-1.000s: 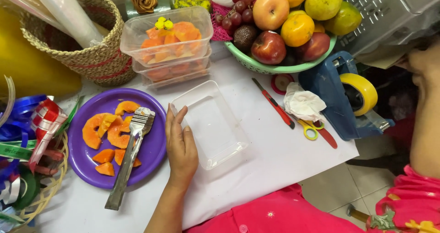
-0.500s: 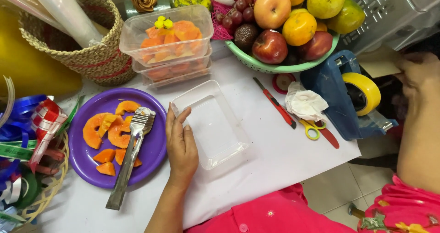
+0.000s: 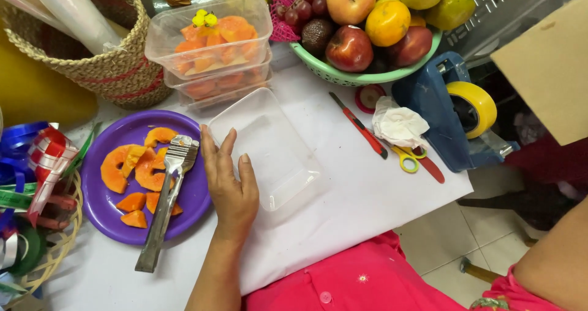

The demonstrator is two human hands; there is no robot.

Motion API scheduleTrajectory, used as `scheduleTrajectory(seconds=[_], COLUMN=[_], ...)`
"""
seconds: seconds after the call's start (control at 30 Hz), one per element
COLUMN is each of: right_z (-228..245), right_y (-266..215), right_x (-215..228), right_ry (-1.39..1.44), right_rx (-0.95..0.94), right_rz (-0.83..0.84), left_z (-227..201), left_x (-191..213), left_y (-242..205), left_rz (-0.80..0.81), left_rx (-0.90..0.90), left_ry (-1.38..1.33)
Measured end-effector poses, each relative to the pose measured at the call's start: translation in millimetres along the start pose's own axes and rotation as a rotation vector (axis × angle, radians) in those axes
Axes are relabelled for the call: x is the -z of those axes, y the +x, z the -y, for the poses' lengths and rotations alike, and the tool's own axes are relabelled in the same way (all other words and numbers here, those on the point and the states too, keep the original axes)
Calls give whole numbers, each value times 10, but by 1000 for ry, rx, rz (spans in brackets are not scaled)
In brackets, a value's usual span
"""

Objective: Cleaning a plastic container with a cloth and cutting a cardboard liner to fit inside it.

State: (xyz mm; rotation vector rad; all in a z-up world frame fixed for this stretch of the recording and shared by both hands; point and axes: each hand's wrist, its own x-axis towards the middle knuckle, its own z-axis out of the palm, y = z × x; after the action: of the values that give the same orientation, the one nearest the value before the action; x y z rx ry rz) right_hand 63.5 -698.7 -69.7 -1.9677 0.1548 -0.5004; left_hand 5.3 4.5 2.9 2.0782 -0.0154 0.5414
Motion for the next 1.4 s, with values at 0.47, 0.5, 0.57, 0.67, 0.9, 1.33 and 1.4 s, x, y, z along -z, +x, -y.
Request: scheduleTrajectory(seconds=[0.47, 0.5, 0.57, 0.67, 0.9, 1.33, 1.4], right_z=[3340, 3335, 3326, 3417, 3165, 1772, 1678], right_y=[-1025, -1094, -1222, -1340, -1165, -1133, -1119], right_x=[-2389, -2492, -2694, -2867, -2968, -3228, -3270], right_ry=[-139, -137, -139, -105, 255, -1135, -1168], right_rx=[562, 563, 592, 694, 526, 696, 774], right_rz=[780, 782, 792, 840, 831, 314, 251], left_z=[-5, -52, -150, -390, -296, -246, -241], left_x=[43, 69, 115, 135, 41, 128, 146], left_y=[-42, -43, -29, -68, -186, -117, -104], left_rz=[-85, -87, -46, 448, 625, 94, 72], left_rx=[-302, -301, -481, -313, -47, 160, 180], left_ry=[313, 315, 77, -407, -329, -720, -740])
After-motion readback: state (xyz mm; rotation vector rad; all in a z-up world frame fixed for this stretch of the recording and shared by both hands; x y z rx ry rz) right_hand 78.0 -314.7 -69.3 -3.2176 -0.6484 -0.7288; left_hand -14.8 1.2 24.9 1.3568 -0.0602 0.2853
